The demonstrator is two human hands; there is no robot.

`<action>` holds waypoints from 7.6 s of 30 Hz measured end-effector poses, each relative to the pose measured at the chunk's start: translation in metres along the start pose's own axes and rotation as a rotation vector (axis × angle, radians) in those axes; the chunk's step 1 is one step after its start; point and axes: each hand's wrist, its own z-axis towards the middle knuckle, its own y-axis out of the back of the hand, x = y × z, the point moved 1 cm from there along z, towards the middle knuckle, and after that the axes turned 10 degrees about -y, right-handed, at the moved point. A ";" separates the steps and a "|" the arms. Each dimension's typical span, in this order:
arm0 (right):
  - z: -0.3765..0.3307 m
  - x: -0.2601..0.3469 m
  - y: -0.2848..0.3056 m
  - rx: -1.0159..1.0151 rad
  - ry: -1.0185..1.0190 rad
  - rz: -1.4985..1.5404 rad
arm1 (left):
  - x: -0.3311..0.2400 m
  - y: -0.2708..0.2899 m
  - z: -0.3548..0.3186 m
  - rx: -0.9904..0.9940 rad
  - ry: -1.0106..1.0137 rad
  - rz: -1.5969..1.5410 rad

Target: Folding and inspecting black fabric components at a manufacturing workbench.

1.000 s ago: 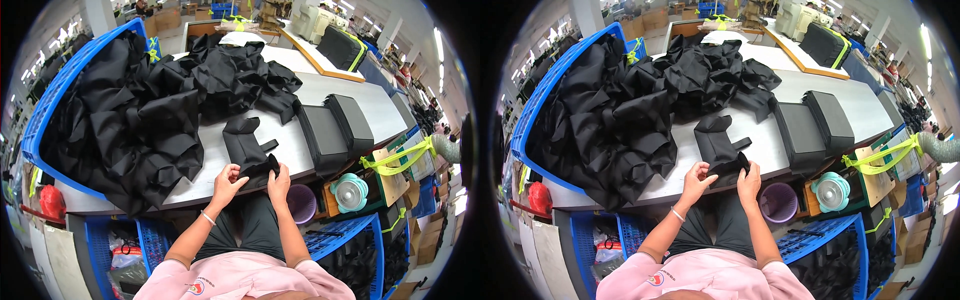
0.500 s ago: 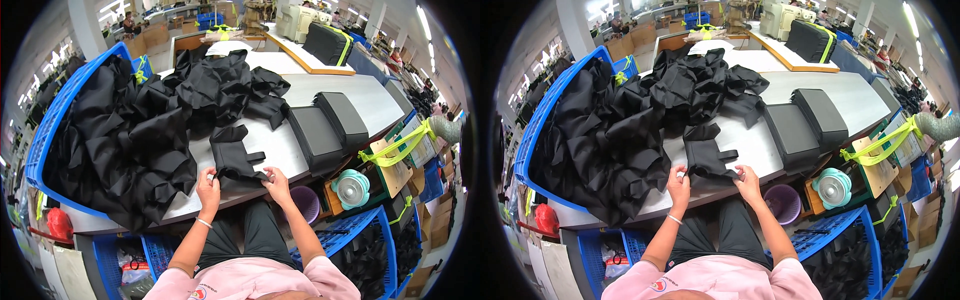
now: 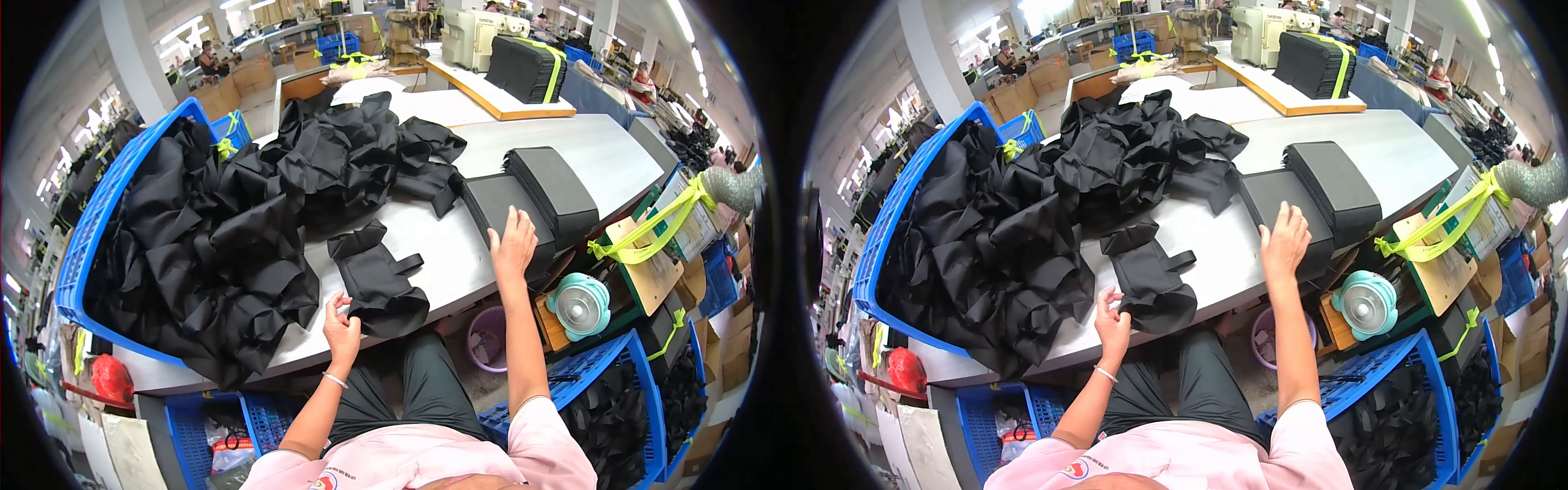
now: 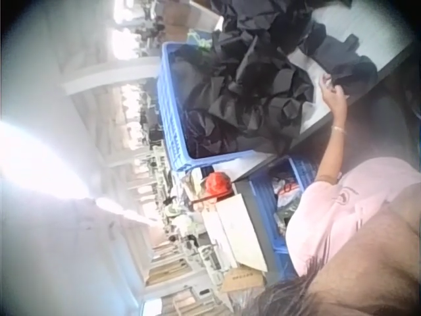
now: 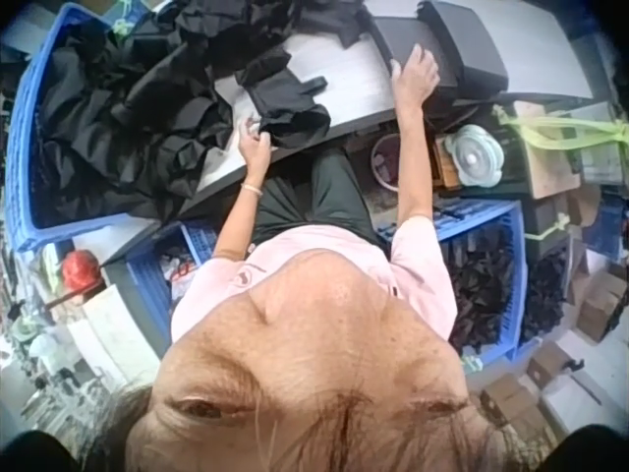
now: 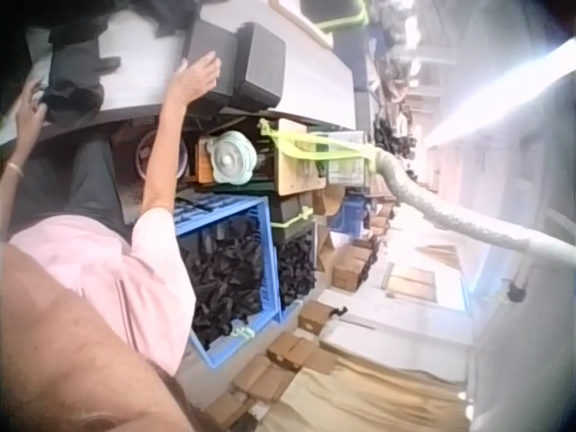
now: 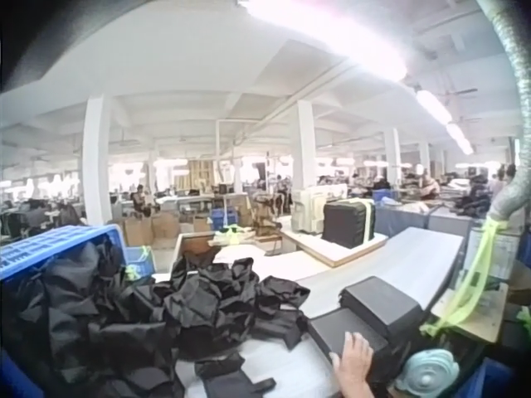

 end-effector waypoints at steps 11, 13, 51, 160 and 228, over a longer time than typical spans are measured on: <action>0.024 -0.029 -0.030 0.370 0.122 -0.138 | 0.000 0.010 -0.004 -0.003 0.107 -0.299; 0.027 -0.035 -0.035 0.338 0.142 -0.116 | 0.006 0.013 -0.005 0.007 0.098 -0.370; -0.221 0.039 0.207 0.897 -0.453 0.817 | -0.087 -0.036 -0.094 0.419 0.806 -1.200; -0.198 0.075 0.111 0.706 -1.094 1.402 | -0.099 -0.010 -0.076 0.067 -0.311 -0.145; -0.170 0.112 0.106 1.354 -0.442 0.769 | -0.054 0.029 -0.092 0.026 0.096 -0.019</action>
